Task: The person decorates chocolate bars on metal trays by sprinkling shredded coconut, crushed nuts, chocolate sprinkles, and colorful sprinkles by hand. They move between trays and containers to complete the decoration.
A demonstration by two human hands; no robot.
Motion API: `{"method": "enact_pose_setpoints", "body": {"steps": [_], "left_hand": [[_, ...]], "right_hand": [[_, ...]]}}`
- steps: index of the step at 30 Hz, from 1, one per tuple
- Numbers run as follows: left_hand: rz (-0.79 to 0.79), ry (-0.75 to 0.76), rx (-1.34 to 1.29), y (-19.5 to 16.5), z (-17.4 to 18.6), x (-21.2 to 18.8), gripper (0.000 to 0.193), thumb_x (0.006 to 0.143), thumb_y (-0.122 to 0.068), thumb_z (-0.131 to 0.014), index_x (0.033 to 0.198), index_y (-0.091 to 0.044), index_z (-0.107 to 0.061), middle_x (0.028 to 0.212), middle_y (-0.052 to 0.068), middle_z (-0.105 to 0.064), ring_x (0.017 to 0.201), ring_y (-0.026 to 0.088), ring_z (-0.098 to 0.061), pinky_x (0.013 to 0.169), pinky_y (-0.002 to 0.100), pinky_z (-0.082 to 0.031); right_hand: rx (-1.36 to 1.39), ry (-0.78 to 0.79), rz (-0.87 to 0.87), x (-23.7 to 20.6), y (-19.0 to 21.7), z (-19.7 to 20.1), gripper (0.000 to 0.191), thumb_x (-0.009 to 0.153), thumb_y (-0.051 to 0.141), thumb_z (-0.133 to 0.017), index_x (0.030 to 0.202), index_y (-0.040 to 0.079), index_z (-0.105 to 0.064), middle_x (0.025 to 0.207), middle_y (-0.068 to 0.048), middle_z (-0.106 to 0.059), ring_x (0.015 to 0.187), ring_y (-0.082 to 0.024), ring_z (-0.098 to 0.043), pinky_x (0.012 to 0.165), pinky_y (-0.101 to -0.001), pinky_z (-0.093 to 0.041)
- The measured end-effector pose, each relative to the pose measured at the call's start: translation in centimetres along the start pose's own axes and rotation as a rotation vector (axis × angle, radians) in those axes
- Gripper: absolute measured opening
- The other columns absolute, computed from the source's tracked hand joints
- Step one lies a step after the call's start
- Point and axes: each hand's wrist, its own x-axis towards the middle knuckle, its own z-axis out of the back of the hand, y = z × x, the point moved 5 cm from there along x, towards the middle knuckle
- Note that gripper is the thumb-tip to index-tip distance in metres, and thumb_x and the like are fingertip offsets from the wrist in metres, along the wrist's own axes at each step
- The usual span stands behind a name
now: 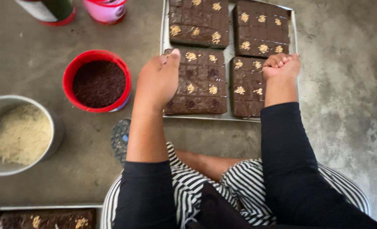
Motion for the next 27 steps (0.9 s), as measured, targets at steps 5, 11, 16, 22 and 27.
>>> {"method": "enact_pose_setpoints", "body": {"steps": [5,11,16,22,27], "left_hand": [[-0.023,0.068,-0.179,0.8,-1.3,-0.1,0.048,0.096,-0.047,-0.06,0.1,-0.001,-0.073,0.085,0.01,-0.074,0.086,0.017,-0.069,0.082,0.035,-0.053],[0.008,0.2,-0.2,1.9,-3.2,-0.4,0.048,0.101,-0.043,-0.058,0.098,0.002,-0.074,0.081,0.005,-0.066,0.079,0.012,-0.058,0.076,0.033,-0.051],[-0.054,0.191,-0.249,2.0,-3.7,-0.5,0.044,0.1,-0.041,-0.059,0.106,0.0,-0.074,0.089,0.004,-0.073,0.086,0.011,-0.063,0.081,0.03,-0.052],[-0.085,0.129,-0.247,2.6,-3.3,-0.3,0.046,0.099,-0.04,-0.062,0.116,0.001,-0.07,0.103,0.006,-0.076,0.099,0.014,-0.07,0.089,0.03,-0.052],[-0.095,0.153,-0.225,2.7,-2.9,0.0,0.045,0.1,-0.039,-0.061,0.113,0.002,-0.071,0.097,0.007,-0.076,0.092,0.013,-0.067,0.085,0.03,-0.053]], "right_hand": [[-0.346,0.017,0.128,-1.2,-2.1,-0.7,0.06,0.105,0.058,-0.042,0.062,0.018,-0.035,0.051,0.002,-0.032,0.039,-0.012,-0.027,0.036,-0.0282,-0.018],[-0.646,0.062,0.271,-4.7,-6.4,-1.0,0.059,0.104,0.057,-0.045,0.061,0.017,-0.034,0.05,0.003,-0.031,0.038,-0.012,-0.025,0.034,-0.031,-0.019],[-0.702,0.237,0.327,-5.0,-8.2,-1.1,0.06,0.106,0.053,-0.048,0.061,0.015,-0.034,0.051,-0.001,-0.035,0.04,-0.016,-0.034,0.038,-0.0331,-0.026],[-0.293,-0.082,0.142,-1.4,-4.6,1.3,0.06,0.104,0.058,-0.041,0.061,0.016,-0.035,0.049,0.001,-0.028,0.038,-0.014,-0.024,0.038,-0.0317,-0.018],[-0.373,0.023,0.164,-1.1,-1.1,0.9,0.059,0.105,0.058,-0.042,0.064,0.016,-0.035,0.052,0.001,-0.029,0.04,-0.014,-0.024,0.04,-0.0314,-0.019]]}}
